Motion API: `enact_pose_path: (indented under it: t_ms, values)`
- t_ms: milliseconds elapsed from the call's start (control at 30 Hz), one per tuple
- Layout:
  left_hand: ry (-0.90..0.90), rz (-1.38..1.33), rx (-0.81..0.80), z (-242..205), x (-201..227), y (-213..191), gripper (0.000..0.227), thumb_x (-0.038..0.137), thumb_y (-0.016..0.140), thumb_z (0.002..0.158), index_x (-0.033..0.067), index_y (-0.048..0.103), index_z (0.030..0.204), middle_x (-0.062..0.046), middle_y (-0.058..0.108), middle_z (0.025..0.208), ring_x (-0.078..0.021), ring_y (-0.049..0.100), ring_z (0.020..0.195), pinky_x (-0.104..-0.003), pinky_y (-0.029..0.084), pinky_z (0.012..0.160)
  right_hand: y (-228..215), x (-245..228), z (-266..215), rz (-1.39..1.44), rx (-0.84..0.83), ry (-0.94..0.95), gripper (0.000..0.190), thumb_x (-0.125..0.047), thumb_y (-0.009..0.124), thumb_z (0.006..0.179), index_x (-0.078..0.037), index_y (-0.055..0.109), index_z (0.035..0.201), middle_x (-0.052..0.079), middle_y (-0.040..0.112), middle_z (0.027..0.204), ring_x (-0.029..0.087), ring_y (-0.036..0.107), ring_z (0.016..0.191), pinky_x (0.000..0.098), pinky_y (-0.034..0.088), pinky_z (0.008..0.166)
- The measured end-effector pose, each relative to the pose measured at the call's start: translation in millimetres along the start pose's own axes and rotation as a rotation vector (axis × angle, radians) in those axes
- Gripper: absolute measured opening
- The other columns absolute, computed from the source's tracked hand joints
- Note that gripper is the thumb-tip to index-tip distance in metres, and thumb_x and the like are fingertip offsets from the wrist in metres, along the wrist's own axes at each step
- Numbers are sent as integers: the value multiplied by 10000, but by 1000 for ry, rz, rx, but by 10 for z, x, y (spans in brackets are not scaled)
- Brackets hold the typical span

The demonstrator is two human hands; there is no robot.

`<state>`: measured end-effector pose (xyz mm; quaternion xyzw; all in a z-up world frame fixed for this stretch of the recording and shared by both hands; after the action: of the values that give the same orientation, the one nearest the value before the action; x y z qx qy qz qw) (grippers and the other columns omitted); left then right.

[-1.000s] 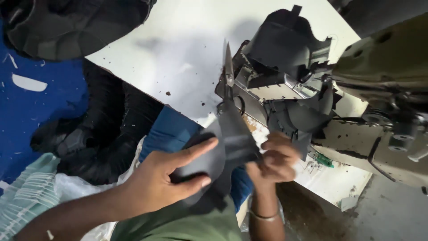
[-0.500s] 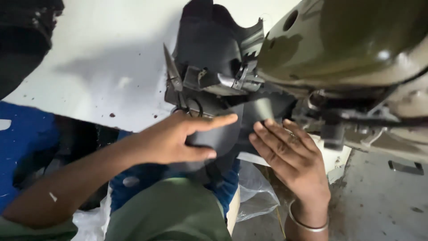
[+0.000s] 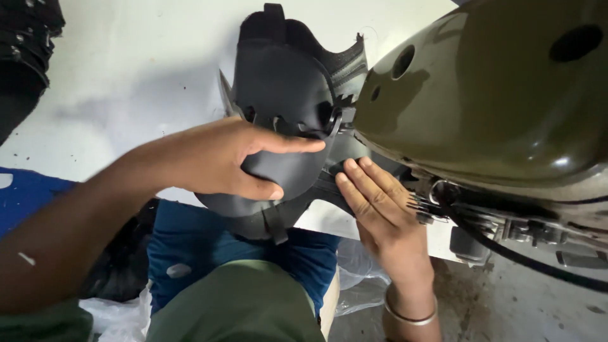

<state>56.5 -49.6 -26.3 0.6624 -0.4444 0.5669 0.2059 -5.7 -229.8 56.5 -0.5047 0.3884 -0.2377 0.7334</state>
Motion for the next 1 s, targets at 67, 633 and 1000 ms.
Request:
enact_pose_path:
  t_ms: [67, 633, 1000]
  values:
    - [-55, 64, -31, 16, 84, -46, 798, 360, 780, 814, 392, 446, 1538, -79, 762, 1096, -156, 645, 606, -349, 521, 713, 80, 85, -32, 5, 18, 9, 469, 105, 684, 815, -34, 704, 1262, 131, 670, 1350, 332, 625, 1313, 438, 512, 1112]
    - [138, -4, 164, 172, 100, -269, 545, 248, 800, 742, 242, 732, 1283, -88, 793, 1128, -153, 775, 923, -308, 584, 847, 308, 659, -65, 28, 186, 112, 638, 218, 553, 730, -69, 723, 1274, 175, 718, 1241, 341, 719, 1164, 419, 545, 1050]
    - [177, -204, 382, 173, 67, -215, 257, 174, 806, 837, 72, 751, 1066, -28, 787, 1032, -105, 722, 934, -286, 572, 852, 753, 1352, 146, -17, 95, 183, 407, -93, 650, 989, -86, 635, 1395, 151, 662, 1371, 350, 617, 1265, 454, 471, 1101]
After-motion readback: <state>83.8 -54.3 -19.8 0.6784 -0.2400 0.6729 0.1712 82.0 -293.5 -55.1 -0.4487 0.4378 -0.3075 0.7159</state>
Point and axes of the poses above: each hand's wrist, its own z-axis towards the middle knuckle, its own y-axis out of the palm, x = y × z, the point moved 7 cm from there along z, towards the middle knuckle
